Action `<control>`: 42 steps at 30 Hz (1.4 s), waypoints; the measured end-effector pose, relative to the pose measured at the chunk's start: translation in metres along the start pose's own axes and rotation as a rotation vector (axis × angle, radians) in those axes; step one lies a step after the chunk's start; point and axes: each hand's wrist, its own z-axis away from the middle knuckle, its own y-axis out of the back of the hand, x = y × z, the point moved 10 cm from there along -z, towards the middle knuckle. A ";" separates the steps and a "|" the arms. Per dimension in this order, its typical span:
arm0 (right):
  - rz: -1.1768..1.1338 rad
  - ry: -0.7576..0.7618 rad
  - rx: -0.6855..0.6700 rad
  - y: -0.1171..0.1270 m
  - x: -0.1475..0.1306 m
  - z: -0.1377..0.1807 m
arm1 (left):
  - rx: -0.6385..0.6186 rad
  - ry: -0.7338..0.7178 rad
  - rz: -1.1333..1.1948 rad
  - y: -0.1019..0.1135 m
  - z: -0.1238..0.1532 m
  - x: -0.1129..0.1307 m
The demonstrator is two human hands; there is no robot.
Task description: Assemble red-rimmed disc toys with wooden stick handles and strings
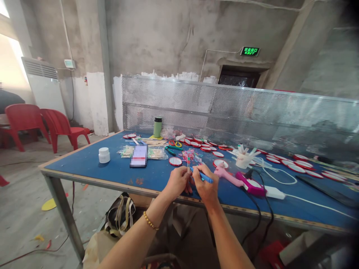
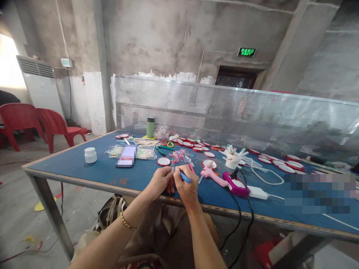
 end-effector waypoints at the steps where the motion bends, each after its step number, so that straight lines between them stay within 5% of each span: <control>1: -0.002 -0.001 0.001 0.000 0.000 0.000 | -0.001 0.002 0.000 0.000 0.000 0.000; 42: 0.000 0.035 0.001 -0.001 -0.003 0.000 | -0.005 -0.001 0.023 -0.002 0.000 -0.001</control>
